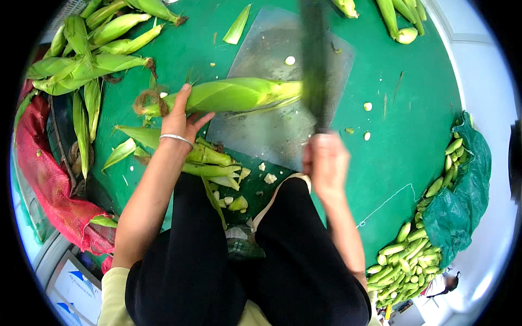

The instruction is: The person trims the ends of corn cobs with a knife and peels away the husks by hand, placing the cleaned corn into a pile.

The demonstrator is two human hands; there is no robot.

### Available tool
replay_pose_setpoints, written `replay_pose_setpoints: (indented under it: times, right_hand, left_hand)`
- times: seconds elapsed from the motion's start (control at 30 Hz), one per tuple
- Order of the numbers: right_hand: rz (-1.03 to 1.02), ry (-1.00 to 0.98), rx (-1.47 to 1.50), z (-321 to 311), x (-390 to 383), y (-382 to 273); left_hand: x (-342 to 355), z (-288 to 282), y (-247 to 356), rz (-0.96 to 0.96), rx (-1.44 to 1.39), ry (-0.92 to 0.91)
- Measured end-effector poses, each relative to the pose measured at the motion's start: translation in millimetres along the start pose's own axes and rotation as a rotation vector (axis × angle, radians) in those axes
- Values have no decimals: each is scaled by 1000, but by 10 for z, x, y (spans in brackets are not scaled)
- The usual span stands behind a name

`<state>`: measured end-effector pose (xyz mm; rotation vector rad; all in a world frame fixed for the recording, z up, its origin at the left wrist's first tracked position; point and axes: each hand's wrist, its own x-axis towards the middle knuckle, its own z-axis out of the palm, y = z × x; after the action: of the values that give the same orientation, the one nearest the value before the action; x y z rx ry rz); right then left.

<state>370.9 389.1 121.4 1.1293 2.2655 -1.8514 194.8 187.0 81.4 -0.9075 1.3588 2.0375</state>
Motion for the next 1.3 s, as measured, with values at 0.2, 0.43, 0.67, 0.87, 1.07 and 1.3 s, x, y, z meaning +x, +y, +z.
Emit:
replay_pose_setpoints:
  times: [0.2, 0.43, 0.67, 0.87, 1.07, 1.3]
  right_hand:
    - [-593, 169, 439, -136, 87, -635]
    - [-51, -120, -147, 290, 231, 917]
    - [316, -154, 284, 254, 295, 565]
    - [485, -115, 511, 344, 216, 449]
    - [190, -615, -42, 442, -445, 546]
    - [166, -225, 26, -20, -376, 408]
  left_hand:
    - [86, -68, -61, 25, 54, 43]
    - [353, -505, -299, -122, 95, -9]
    - [633, -695, 2, 122, 47, -455]
    - [445, -1141, 986, 378, 16, -571]
    - [321, -1268, 1445, 301, -184, -293]
    - [310, -880, 1083, 169, -96, -91]
